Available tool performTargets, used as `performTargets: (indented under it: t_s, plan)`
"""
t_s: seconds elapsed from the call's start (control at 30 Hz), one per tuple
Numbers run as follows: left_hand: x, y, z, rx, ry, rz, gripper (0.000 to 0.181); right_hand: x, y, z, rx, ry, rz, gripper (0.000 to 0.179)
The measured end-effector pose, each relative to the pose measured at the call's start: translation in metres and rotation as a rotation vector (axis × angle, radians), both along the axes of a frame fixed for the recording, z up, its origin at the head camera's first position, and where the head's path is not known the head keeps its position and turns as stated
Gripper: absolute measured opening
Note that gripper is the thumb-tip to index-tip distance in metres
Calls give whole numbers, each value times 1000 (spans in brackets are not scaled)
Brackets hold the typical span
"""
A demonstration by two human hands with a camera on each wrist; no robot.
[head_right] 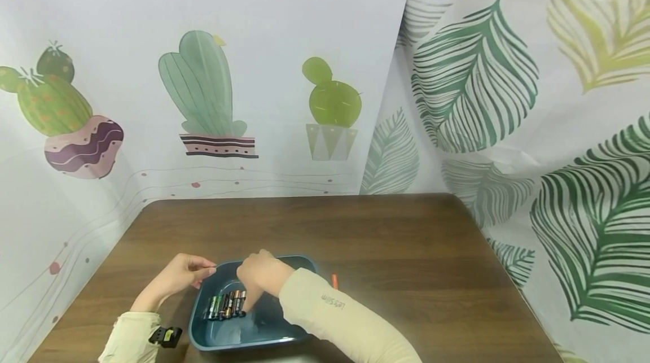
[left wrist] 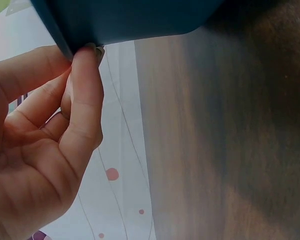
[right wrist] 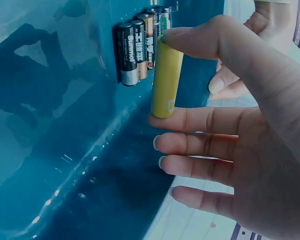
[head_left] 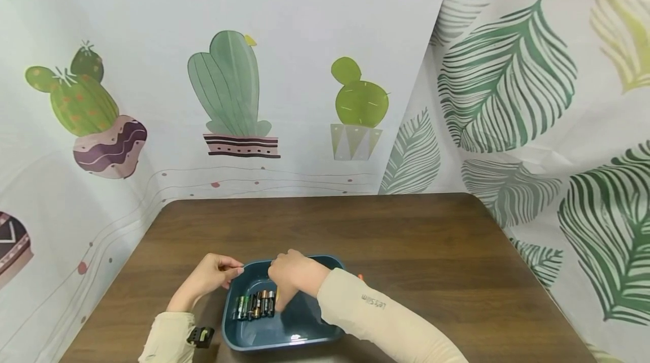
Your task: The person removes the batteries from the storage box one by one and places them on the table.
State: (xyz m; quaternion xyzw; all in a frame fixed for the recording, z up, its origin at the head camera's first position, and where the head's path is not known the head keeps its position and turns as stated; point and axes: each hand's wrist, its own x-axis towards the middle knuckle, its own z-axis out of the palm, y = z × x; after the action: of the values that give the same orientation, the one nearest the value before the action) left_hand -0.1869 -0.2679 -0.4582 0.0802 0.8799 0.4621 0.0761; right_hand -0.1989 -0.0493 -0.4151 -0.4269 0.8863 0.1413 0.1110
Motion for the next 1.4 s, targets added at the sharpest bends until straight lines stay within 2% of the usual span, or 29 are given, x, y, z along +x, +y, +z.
performTargets:
  t_s: [0.23,0.43,0.6,0.87,1.23,1.4]
  plan:
    - [0,1,-1,-7,9,8,16,1,12,9,-48,37,23,42]
    - [-2,3,-3,7,19,7,15,-1,24,10,-76,82,37,41]
    - [-2,4,-3,3,20,17,14,-1,36,11,-116,110,57,48]
    - [-2,4,-3,-1,12,25,14,2,53,18,-237,99,77,44]
    - [-2,0,-4,-6,7,27,14,4,73,23,-320,134,106,44]
    - [-1,0,-5,-7,5,30,14,1,85,26,-355,142,86,44]
